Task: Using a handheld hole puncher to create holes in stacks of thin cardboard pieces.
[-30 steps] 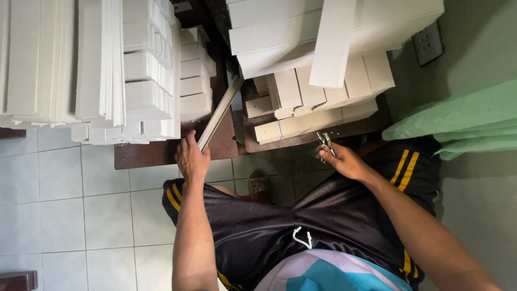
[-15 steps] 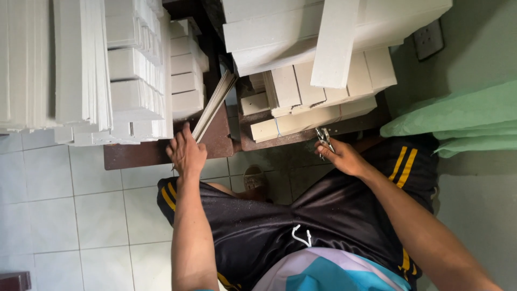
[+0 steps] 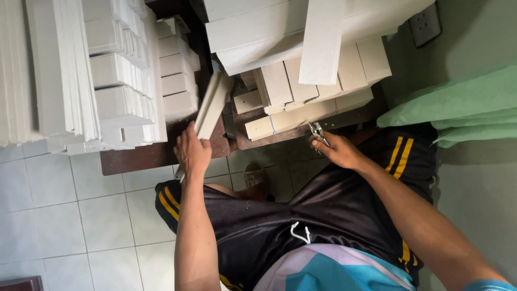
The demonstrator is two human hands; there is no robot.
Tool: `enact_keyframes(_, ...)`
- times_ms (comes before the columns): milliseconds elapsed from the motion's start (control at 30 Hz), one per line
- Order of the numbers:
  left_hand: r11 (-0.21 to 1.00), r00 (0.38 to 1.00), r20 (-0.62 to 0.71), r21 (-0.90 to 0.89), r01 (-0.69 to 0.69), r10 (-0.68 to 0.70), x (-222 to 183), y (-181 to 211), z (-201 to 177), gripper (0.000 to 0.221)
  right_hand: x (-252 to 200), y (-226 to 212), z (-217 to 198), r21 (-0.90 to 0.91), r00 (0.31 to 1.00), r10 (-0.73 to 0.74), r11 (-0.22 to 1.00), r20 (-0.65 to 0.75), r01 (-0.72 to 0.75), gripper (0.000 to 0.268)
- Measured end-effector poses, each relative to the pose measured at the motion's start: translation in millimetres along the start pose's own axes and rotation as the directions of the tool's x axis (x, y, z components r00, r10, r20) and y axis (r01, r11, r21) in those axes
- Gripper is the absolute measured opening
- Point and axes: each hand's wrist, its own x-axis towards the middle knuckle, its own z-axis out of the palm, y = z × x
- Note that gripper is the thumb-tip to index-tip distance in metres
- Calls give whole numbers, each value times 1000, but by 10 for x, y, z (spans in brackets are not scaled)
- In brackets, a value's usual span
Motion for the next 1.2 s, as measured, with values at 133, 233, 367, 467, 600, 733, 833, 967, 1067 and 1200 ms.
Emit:
enact_keyframes(133, 994, 998, -49, 110, -26, 31, -21, 40, 204, 78, 15, -40, -1, -22, 1000, -15, 1000, 21, 15, 41)
enact_keyframes(233, 992, 995, -97, 126, -20, 32, -90, 105, 232, 67, 11, -20, 6, -3, 1000, -6, 1000, 26, 6, 41)
enact_keyframes(367, 974, 987, -150, 225, -22, 57, -147, 231, 270, 51, -8, -18, -32, -19, 1000, -7, 1000, 30, 8, 42)
enact_keyframes(467, 992, 995, -95, 119, 37, -26, -53, 161, 295, 44, 17, 10, -29, -34, 1000, -13, 999, 28, 14, 41)
enact_keyframes(600, 947, 993, -43, -308, 91, -110, -32, 106, 136, 37, 21, 43, -65, -20, 999, -20, 1000, 29, 21, 43)
enact_keyframes(733, 827, 988, -118, -562, 17, -100, -152, 268, -229, 37, -25, 58, -44, -26, 999, -39, 999, 27, 40, 41)
enact_keyframes(833, 731, 971, -213, -679, -67, -109, -218, 432, -458, 37, -15, 105, -44, -62, 999, -41, 997, 20, 42, 42)
enact_keyframes(967, 557, 940, -317, -807, -199, -124, -223, 625, -808, 33, -27, 134, -48, -69, 998, -56, 996, 16, 57, 42)
enact_keyframes(1067, 487, 903, -407, -821, -297, -135, -145, 617, -838, 38, -48, 155, -52, -71, 998, -60, 996, 6, 60, 41)
enact_keyframes(1200, 411, 881, -452, -836, -364, -138, -31, 511, -672, 47, -41, 211, -63, -54, 999, -52, 997, -4, 52, 41)
